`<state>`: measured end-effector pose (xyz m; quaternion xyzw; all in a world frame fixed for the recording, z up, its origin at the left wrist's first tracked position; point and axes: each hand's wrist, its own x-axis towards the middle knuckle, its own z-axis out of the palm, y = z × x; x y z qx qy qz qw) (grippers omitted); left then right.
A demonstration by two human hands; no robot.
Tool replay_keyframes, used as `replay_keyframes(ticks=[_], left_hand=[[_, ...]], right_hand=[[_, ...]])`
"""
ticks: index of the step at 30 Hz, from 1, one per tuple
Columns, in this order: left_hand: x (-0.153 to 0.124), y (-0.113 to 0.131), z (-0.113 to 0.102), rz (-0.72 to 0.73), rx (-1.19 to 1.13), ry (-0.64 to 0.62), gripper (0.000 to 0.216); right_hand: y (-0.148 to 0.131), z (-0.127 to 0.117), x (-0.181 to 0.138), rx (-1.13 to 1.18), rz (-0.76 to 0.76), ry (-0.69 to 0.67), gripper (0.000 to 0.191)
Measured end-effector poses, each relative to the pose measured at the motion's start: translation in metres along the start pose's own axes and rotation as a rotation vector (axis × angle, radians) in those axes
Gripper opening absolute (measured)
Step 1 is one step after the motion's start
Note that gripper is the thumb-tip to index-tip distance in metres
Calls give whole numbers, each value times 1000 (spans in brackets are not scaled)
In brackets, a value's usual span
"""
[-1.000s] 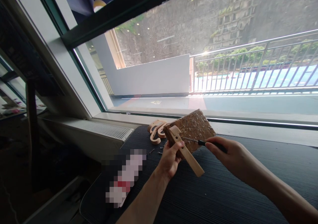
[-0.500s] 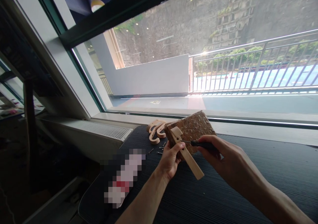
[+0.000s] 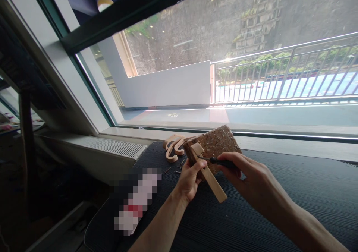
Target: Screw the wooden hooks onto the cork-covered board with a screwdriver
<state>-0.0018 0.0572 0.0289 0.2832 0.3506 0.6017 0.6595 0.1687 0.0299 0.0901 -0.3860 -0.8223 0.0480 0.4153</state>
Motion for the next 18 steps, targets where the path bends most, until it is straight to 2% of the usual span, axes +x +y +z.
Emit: replay_keyframes(ticks=[9,15,18], left_hand=[[0,-4,-1,1,50,11,37],[-1,-5,3,44,115,69,37],[-1,-5,3,56,123,57,37]], right_hand=[[-2,0,1,-34,-46,16,16],[-6,-4,-1,-186,-146,-77,20],[-6,-5,-2,-245,-204,-107,21]])
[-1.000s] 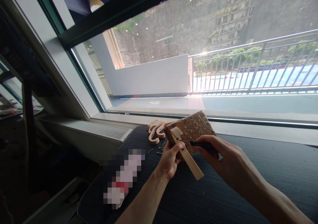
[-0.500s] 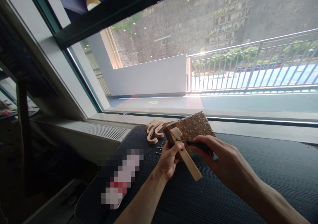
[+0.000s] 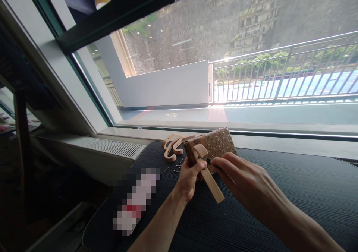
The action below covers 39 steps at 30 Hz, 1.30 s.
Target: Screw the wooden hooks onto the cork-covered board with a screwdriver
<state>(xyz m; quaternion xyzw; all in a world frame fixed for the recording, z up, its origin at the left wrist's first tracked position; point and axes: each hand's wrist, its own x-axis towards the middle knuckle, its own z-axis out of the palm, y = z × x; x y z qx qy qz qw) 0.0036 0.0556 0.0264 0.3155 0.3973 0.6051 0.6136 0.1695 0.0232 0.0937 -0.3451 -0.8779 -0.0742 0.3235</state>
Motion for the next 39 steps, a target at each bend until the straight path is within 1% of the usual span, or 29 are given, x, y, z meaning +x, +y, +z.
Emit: replay_keyframes(ticks=[2,4,6,8,10,14,16,21,25,28,31,34,37,39], left_hand=[[0,-1,-1,20,1,-12,37],[0,-3,-2,58,5,-12,35],[1,-5,-3,104,23,-12,34],[0,-7,-3,133,50,-21,34],[1,-8,-2,127,66,-25,37],[2,-5,-1,83,19,32,38],[2,-3,-1,72,-6,57,37],[3,-2,-1,62,-31,73,40],[3,-1,-1,15,-53,80,41],[1,2,-1,-54,-49,53,39],[-3,3,1,-154,16,-11,38],[-9,-3,6,-234,129,-88,41],[-14,-11,10,-277,200,-123,42],[-15,-15,11,-292,207,-141,41]], right_hand=[[0,2,0,-10,-22,4,20],[-1,4,1,-4,-12,35,17],[-2,7,3,10,46,78,14],[-4,10,4,10,131,101,17],[-5,10,4,-8,200,98,20],[-6,4,4,-20,252,41,19],[-6,1,4,10,235,35,22],[-4,-4,4,83,76,52,18],[-2,-3,5,76,37,77,19],[0,-5,5,83,83,106,17],[4,-11,4,58,139,165,17],[9,-18,3,6,164,210,18],[13,-20,2,-50,174,181,19],[15,-20,2,-75,168,145,19]])
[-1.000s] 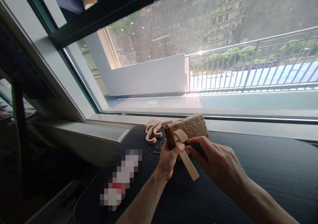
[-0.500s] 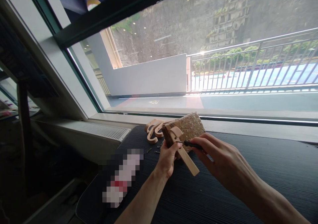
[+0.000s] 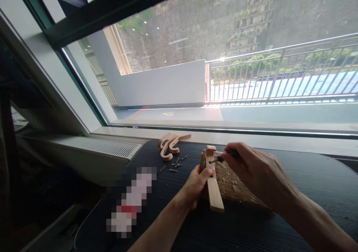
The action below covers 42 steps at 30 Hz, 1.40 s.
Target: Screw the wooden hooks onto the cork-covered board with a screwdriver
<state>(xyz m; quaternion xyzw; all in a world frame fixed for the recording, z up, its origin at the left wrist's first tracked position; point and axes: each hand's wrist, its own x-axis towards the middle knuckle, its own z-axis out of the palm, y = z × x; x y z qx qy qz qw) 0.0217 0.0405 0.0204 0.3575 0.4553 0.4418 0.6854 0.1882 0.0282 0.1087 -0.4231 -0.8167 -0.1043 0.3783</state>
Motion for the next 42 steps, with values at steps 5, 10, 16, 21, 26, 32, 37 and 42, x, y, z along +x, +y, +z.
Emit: replay_keyframes(ticks=[5,10,16,21,26,32,37,42], left_hand=[[1,-1,0,9,-6,-25,42],[0,0,0,-3,8,-28,42],[-6,6,5,7,27,-24,38],[-5,6,2,120,19,6,34],[1,8,-4,334,30,69,33],[7,14,-14,613,150,216,33],[13,15,-23,604,36,240,35],[16,13,-27,507,-34,223,35]], right_hand=[[0,3,-1,11,-4,-30,17],[1,5,-1,45,13,-56,16],[-3,4,1,54,-11,-106,16],[-2,1,3,-6,-42,-100,17],[-6,-4,1,-71,-29,-38,20],[-30,4,-8,-72,-59,-97,19],[-35,18,-13,-85,-60,-190,14],[-37,27,-15,-79,-79,-213,18]])
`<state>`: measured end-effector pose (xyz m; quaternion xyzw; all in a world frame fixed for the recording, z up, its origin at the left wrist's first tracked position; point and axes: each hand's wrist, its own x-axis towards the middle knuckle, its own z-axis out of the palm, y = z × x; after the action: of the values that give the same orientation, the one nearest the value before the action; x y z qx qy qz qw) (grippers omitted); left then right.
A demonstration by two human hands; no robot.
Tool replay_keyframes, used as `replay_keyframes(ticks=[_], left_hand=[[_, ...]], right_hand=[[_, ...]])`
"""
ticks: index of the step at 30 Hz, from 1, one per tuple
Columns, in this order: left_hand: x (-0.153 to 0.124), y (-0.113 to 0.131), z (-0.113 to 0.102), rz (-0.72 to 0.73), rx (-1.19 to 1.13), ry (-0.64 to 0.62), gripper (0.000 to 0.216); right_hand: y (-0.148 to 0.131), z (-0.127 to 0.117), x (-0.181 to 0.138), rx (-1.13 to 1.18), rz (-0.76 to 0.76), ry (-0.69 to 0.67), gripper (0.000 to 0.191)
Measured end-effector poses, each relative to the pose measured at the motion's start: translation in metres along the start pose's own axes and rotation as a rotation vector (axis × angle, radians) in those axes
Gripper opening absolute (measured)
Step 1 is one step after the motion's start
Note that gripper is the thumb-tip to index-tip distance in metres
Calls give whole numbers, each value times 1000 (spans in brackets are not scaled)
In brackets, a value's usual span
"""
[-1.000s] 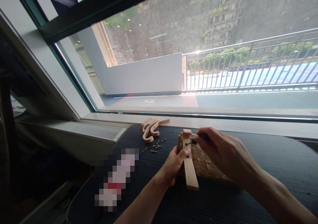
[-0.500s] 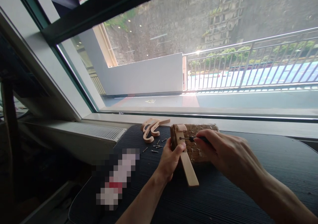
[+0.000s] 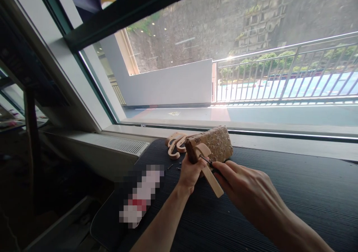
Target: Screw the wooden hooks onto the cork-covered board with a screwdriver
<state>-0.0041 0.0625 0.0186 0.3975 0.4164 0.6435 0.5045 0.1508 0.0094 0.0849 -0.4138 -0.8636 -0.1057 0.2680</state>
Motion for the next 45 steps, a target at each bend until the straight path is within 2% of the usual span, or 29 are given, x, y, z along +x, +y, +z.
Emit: replay_keyframes(ticks=[4,10,12,16,18,20,22,24,26,29,33,35,40,42,45], left_hand=[[0,-1,-2,27,-3,13,33],[2,3,-2,46,13,112,40],[2,5,0,39,10,125,41],[1,4,2,47,6,117,39],[0,3,2,72,24,109,38],[0,3,2,104,48,112,40],[1,5,1,133,67,123,43],[2,6,1,145,91,139,46],[2,6,0,140,114,157,47],[2,4,0,135,127,158,43],[0,3,1,144,143,144,37],[-1,5,2,152,157,140,37],[-3,12,4,225,204,140,40],[-3,13,5,213,202,140,40],[-4,11,7,154,178,152,41]], right_hand=[[-1,8,2,64,52,56,20],[3,15,6,381,357,-16,25],[4,13,6,345,330,-29,25],[3,10,2,71,97,10,25],[2,11,1,8,24,38,24],[2,14,2,67,58,74,23],[3,17,4,221,202,84,24],[5,19,5,386,356,49,26],[5,18,6,440,416,-3,27],[4,14,5,283,296,-27,27],[1,13,2,86,130,9,26],[2,16,3,158,164,26,26],[7,21,8,597,453,-43,29],[9,20,9,578,445,-86,29],[8,17,6,300,328,-90,25]])
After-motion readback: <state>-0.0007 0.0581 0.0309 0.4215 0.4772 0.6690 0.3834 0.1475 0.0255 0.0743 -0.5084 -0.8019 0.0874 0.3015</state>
